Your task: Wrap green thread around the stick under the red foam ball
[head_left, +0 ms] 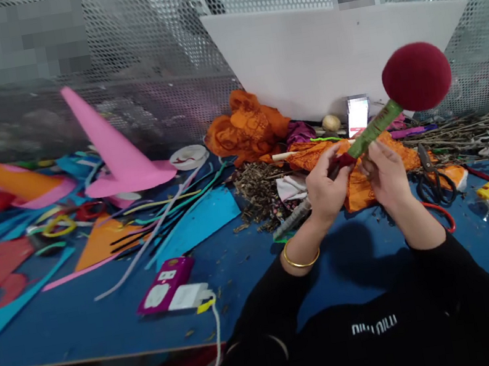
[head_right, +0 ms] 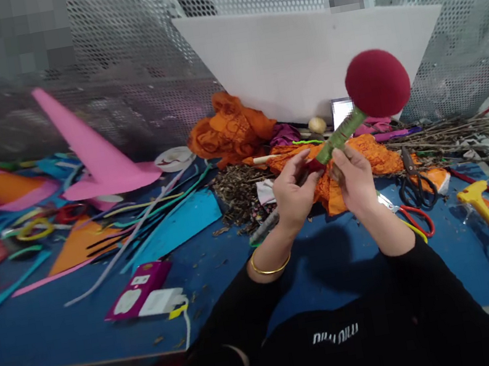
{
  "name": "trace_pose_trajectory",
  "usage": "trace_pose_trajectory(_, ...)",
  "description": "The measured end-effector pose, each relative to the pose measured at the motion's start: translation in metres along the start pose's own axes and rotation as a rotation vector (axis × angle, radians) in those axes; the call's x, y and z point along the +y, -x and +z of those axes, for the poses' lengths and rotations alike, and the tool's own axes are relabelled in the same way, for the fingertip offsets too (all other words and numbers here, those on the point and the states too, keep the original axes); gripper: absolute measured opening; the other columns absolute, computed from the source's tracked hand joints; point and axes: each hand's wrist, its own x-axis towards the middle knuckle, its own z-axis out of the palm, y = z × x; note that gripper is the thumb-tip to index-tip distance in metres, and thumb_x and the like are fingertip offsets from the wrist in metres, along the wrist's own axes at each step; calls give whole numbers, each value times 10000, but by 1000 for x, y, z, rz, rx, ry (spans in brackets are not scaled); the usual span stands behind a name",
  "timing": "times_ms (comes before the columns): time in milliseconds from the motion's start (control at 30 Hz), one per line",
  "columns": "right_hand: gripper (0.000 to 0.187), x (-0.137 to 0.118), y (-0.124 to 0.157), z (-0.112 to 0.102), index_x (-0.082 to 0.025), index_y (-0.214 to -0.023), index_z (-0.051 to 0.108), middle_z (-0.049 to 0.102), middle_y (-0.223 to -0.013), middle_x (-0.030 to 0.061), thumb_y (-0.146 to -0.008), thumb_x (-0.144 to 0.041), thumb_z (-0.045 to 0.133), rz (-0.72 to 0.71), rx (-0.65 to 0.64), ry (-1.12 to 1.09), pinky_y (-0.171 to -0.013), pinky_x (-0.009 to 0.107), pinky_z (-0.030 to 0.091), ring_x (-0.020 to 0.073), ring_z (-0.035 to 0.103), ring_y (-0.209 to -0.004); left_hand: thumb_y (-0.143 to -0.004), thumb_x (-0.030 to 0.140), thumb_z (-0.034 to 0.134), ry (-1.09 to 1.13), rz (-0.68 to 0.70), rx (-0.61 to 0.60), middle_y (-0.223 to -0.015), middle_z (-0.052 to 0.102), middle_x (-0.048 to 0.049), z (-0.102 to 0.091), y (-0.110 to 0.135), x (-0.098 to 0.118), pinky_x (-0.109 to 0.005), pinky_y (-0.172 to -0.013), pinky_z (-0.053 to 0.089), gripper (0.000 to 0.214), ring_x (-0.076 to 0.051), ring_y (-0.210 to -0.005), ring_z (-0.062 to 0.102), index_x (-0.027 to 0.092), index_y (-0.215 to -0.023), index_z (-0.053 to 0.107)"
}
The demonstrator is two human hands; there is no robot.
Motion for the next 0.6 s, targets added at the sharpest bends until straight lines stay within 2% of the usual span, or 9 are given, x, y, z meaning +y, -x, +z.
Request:
trace_pose_trajectory(133,390,-5,5,0,-196,-909,747,415,-573,-97,-666,-468,885,-96,27,83,-490,255,175,51,230,-508,-891,224,679,-141,126,-58,-1206,786,-87,-4,7,8,-391,-1067,551,322,-222,-1125,727,196,-1204,749)
trace_pose_trajectory(233,328,-8,5,-2,-195,-876,761,410,-561,-91,-682,-436,870,-110,-13,87,-497,259,171,52,242,-507,-889,254,693,-194,104,-167,-1153,791,-93,-13,4,18,-365,-1008,547,279,-222,-1062,723,177,-1150,758)
trace_pose_trajectory(300,312,-9,4,-3,-202,-861,761,411,-557,-89,-688,-440,864,-106,-37,103,-496,260,179,53,246,-502,-867,390,746,-212,-12,-264,-927,781,-57,-19,0,23,-320,-840,552,284,-194,-845,696,165,-1039,755)
trace_pose_trajectory(367,314,-10,4,-3,-211,-858,762,404,-545,-90,-683,-452,860,-88,-54,125,-494,260,190,55,245,-494,-889,578,687,-69,-142,-399,-774,719,-30,-22,-5,24,-269,-698,515,415,-159,-715,641,164,-893,722)
trace_pose_trajectory(467,306,-14,3,-2,-217,-830,766,378,-513,-95,-672,-462,862,-82,-68,152,-489,256,199,55,249,-482,-891,797,524,260,-321,-482,-747,703,-62,-22,-11,21,-251,-602,497,660,-144,-646,625,164,-787,680)
trace_pose_trajectory(533,291,-16,2,-1,-218,-776,754,366,-498,-94,-666,-463,867,-99,-80,168,-480,250,212,52,257,-472,-839,843,550,406,-430,-525,-778,732,-86,-20,-15,19,-251,-561,505,695,-142,-610,636,164,-795,693)
trace_pose_trajectory(600,296,-19,1,0,-220,-737,733,374,-498,-91,-660,-470,871,-111,-94,188,-465,244,236,51,261,-466,-828,816,588,492,-515,-547,-807,759,-97,-19,-18,18,-255,-542,519,657,-153,-609,665,172,-827,719)
